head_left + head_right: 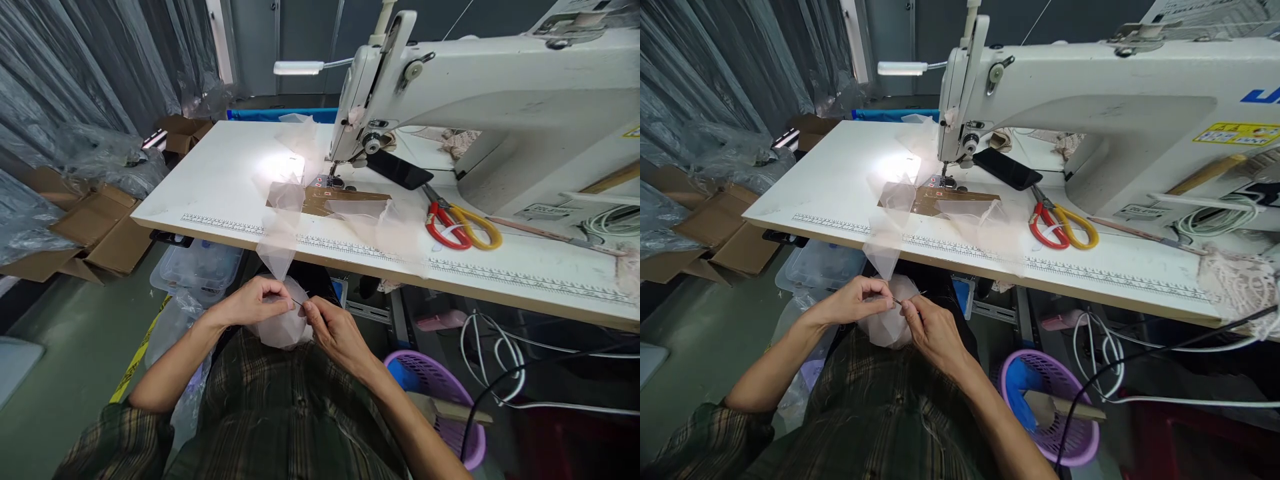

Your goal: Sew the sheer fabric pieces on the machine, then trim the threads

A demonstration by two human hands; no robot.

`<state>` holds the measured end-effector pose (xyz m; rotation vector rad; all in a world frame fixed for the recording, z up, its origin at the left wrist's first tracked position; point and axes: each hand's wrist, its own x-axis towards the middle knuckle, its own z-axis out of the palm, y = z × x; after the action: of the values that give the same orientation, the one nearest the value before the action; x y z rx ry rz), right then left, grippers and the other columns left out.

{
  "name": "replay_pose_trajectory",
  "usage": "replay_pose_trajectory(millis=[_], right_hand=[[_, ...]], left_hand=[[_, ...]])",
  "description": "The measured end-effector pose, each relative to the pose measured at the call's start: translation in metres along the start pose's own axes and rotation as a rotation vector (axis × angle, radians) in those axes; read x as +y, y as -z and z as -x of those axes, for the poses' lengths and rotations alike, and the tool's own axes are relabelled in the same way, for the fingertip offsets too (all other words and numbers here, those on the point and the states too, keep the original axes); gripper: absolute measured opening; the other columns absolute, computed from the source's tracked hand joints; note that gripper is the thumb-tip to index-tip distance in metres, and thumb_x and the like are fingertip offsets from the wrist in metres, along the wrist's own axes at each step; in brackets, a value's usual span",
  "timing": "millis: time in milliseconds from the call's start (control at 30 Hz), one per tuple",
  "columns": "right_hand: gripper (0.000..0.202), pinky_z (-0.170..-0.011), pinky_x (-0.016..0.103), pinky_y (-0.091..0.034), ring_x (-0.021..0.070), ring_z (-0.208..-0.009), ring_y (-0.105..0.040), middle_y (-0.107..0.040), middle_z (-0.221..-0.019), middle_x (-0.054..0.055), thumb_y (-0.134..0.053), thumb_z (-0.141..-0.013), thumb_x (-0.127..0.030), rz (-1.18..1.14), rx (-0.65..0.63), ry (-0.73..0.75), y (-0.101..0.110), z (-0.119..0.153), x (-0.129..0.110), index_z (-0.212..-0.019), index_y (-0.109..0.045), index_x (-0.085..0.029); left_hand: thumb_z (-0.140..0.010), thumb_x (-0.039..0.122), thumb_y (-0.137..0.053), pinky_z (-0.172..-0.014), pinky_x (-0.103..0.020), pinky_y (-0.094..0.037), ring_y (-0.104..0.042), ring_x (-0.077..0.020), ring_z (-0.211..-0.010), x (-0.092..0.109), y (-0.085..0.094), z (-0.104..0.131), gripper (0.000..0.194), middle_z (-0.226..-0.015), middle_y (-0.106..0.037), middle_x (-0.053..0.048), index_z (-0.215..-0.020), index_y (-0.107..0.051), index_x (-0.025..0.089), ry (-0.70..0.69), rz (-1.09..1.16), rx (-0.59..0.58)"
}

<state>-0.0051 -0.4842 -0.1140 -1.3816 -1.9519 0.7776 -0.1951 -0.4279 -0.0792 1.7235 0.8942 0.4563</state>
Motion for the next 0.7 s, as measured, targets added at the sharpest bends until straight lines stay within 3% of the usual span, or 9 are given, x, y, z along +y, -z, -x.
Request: replay_pose_trajectory(millis=[233,333,433,500,567,633,700], right_hand=[[0.042,-0.049,0.026,-0.026,0.0116,-0.049,-0.037,-0.046,-0.058,-0.001,-0.032,-0.096,-0.046,0.058,0.062,-0.047,-0.002,-0.001,0.003,-0.064,-0.045,-0.021],[0.040,-0.051,0.024,-0.031,0.0122,-0.055,-0.040,-0.046,-0.063,-0.002,-0.031,-0.096,-0.050,-0.149,0.044,-0.108,-0.001,-0.002,0.004,-0.077,-0.051,-0.021],[0.034,-0.053,0.023,-0.034,0.0115,-0.058,-0.040,-0.046,-0.068,-0.003,-0.046,-0.090,-0.053,-0.405,-0.058,-0.108,0.001,-0.002,0.002,-0.091,-0.053,-0.019],[0.034,-0.054,0.023,-0.034,0.0107,-0.058,-0.039,-0.045,-0.067,-0.003,-0.055,-0.085,-0.052,-0.495,-0.085,-0.114,0.002,0.000,-0.001,-0.083,-0.054,-0.018],[0.036,-0.055,0.023,-0.035,0.0104,-0.059,-0.038,-0.045,-0.065,-0.002,-0.058,-0.083,-0.051,-0.529,-0.078,-0.142,0.002,0.002,-0.003,-0.073,-0.052,-0.018],[0.038,-0.054,0.023,-0.035,0.0101,-0.057,-0.037,-0.044,-0.063,-0.003,-0.058,-0.083,-0.052,-0.547,-0.091,-0.166,0.003,0.006,-0.004,-0.069,-0.050,-0.018],[0.038,-0.054,0.023,-0.035,0.0099,-0.056,-0.036,-0.043,-0.062,-0.003,-0.057,-0.083,-0.052,-0.559,-0.122,-0.165,0.003,0.008,-0.004,-0.069,-0.049,-0.018]], left_hand=[[-0.082,0.030,-0.059,-0.060,-0.020,-0.041,-0.053,-0.0115,-0.066,-0.005,-0.001,-0.001,0.021,-0.069,-0.062,-0.002,-0.074,-0.066,0.011,0.000,-0.022,0.021],[-0.082,0.029,-0.059,-0.062,-0.021,-0.044,-0.056,-0.0124,-0.067,-0.004,-0.004,-0.001,0.021,-0.070,-0.064,-0.002,-0.075,-0.069,0.012,-0.030,-0.047,0.028],[-0.086,0.031,-0.058,-0.069,-0.023,-0.047,-0.059,-0.0136,-0.073,-0.002,-0.004,0.003,0.022,-0.076,-0.066,-0.004,-0.082,-0.072,0.014,-0.176,-0.139,0.066],[-0.085,0.030,-0.060,-0.078,-0.027,-0.048,-0.061,-0.0156,-0.084,-0.003,-0.001,0.008,0.019,-0.089,-0.066,-0.007,-0.090,-0.073,0.017,-0.335,-0.190,0.138],[-0.083,0.030,-0.063,-0.082,-0.029,-0.048,-0.061,-0.0167,-0.089,-0.011,0.003,0.013,0.017,-0.096,-0.064,-0.008,-0.092,-0.073,0.018,-0.417,-0.205,0.285],[-0.084,0.033,-0.062,-0.082,-0.030,-0.048,-0.061,-0.0165,-0.086,-0.024,0.008,0.014,0.018,-0.092,-0.064,-0.007,-0.084,-0.071,0.017,-0.353,-0.182,0.459],[-0.087,0.037,-0.059,-0.085,-0.030,-0.047,-0.061,-0.0175,-0.088,-0.038,0.012,0.011,0.025,-0.091,-0.065,-0.008,-0.084,-0.070,0.015,-0.231,-0.135,0.525]])
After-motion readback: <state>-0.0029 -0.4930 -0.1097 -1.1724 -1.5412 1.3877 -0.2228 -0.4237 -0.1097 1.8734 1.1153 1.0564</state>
